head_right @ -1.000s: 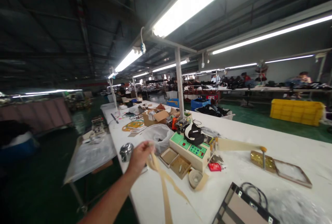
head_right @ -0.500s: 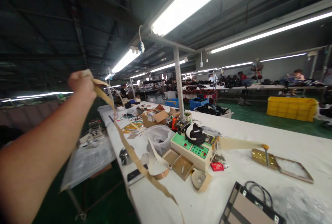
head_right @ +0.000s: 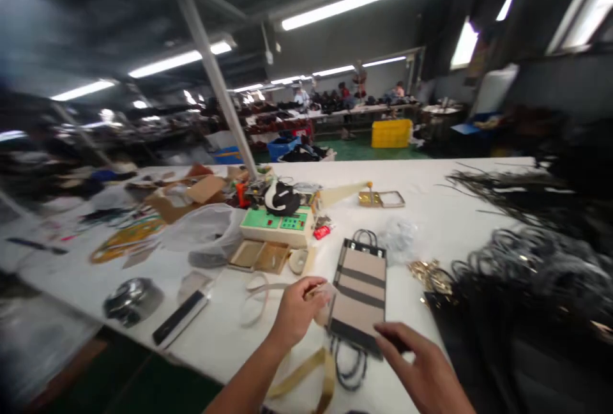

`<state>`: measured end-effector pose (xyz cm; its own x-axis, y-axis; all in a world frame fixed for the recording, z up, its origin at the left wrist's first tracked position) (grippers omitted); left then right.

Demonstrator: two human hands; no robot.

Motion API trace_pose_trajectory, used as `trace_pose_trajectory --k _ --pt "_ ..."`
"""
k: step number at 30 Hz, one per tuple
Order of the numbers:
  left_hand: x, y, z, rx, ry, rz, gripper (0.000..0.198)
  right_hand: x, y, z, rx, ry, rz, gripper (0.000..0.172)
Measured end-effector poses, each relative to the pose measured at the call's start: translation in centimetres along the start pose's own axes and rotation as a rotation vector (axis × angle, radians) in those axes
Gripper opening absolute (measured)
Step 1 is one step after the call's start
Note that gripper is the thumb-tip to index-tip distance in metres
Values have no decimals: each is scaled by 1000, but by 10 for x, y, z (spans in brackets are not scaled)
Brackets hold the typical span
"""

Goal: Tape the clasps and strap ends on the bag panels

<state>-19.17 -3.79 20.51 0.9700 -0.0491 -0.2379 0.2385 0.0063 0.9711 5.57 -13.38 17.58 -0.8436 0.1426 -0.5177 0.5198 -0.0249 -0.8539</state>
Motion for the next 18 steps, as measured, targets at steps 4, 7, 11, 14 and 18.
trace_pose_trajectory --k 4,7,11,14,18 --pt "43 -2 0 9 -153 -2 24 -2 -51 -30 -108 45 -101 32" --pt "57 -3 -3 35 -220 -21 19 6 -65 -46 -129 56 -117 29" --pt "68 -19 -11 65 -291 -82 18 26 -56 -59 -115 -2 -17 12" --pt "75 -33 -20 87 -339 -204 20 34 -47 -66 -114 -37 88 13" --pt "92 -26 -25 314 -424 -343 17 36 -38 -76 -157 -85 291 11"
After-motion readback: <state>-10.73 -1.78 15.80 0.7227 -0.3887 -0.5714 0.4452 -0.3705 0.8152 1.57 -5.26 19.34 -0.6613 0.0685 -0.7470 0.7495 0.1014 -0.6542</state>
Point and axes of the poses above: each hand's wrist, its own z-axis away from the middle knuckle, its own x-axis out of the palm, y = z × x, the point moved 10 cm from there along -z, towards the middle knuckle, and after that the axes turned 4 degrees about y, right-handed, at the moved point
